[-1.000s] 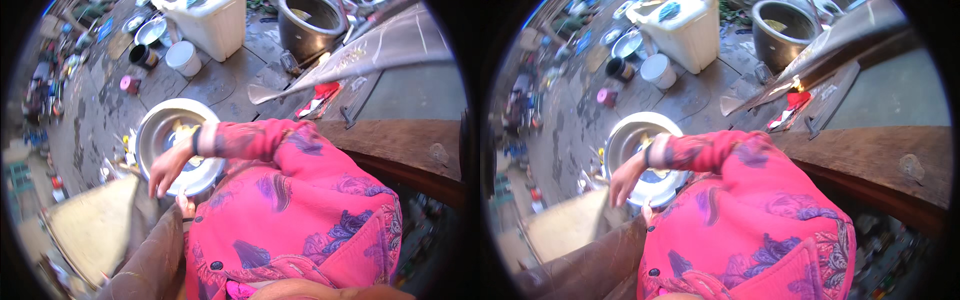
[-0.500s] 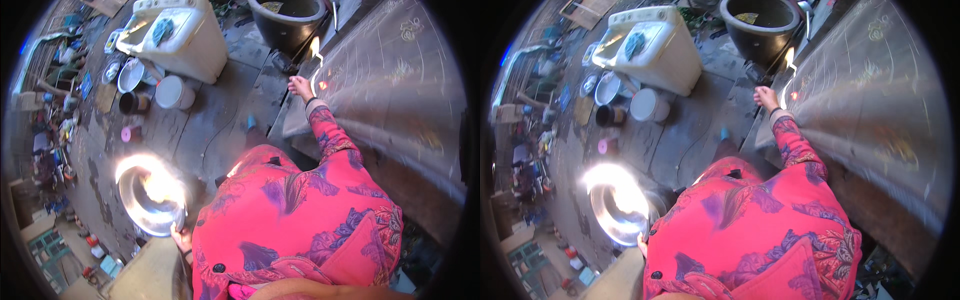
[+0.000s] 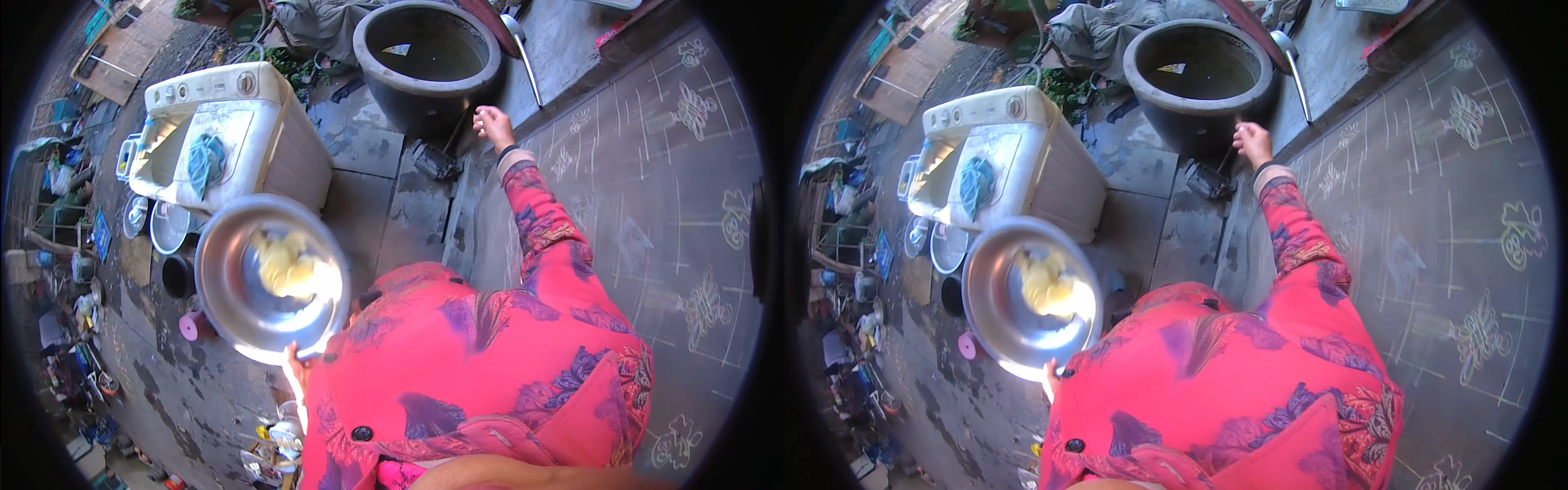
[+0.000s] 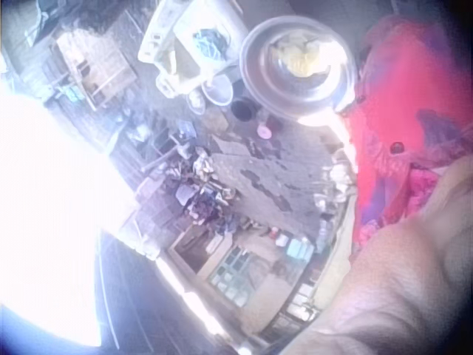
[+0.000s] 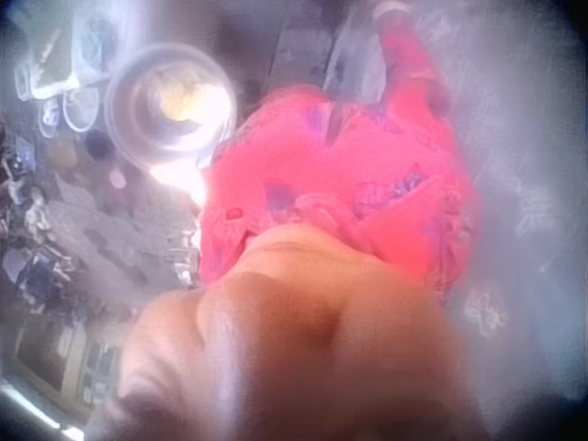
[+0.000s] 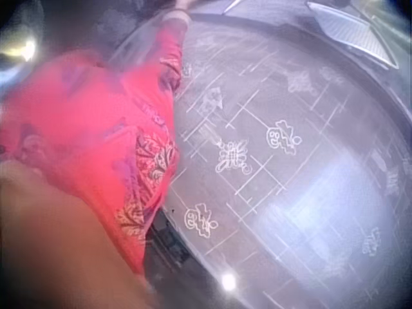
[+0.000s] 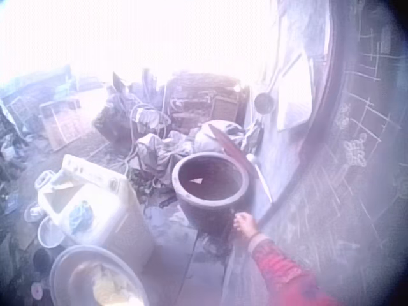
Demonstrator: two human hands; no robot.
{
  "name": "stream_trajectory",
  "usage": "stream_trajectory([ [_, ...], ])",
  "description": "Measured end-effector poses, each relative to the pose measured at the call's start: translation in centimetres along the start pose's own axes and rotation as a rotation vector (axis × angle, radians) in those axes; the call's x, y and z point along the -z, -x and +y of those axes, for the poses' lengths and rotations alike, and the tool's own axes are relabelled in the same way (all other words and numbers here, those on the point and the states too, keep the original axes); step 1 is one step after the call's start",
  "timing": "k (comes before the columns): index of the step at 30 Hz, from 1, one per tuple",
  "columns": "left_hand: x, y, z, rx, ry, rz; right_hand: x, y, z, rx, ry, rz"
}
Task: The person retrieves a metal bowl, then sits on the floor and uses a yellow mandoline slicer to slice peeled potatoes into the bowl. After slicing, the person takes the bowl outside and washes the potato slices in water from a large container.
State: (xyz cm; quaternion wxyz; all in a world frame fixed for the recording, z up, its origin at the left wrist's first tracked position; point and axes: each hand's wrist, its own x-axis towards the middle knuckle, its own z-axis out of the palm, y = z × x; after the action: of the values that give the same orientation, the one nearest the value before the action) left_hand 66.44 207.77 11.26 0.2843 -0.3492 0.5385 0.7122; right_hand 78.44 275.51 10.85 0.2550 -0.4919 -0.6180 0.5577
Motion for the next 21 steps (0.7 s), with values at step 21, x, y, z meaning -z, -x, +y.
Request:
stream_trajectory([
  [21,-45.6,-30.0,7.8,0.167,-0.703,-0.428,8.3,-28.8,-1.4,0.217,0.923,0.698],
])
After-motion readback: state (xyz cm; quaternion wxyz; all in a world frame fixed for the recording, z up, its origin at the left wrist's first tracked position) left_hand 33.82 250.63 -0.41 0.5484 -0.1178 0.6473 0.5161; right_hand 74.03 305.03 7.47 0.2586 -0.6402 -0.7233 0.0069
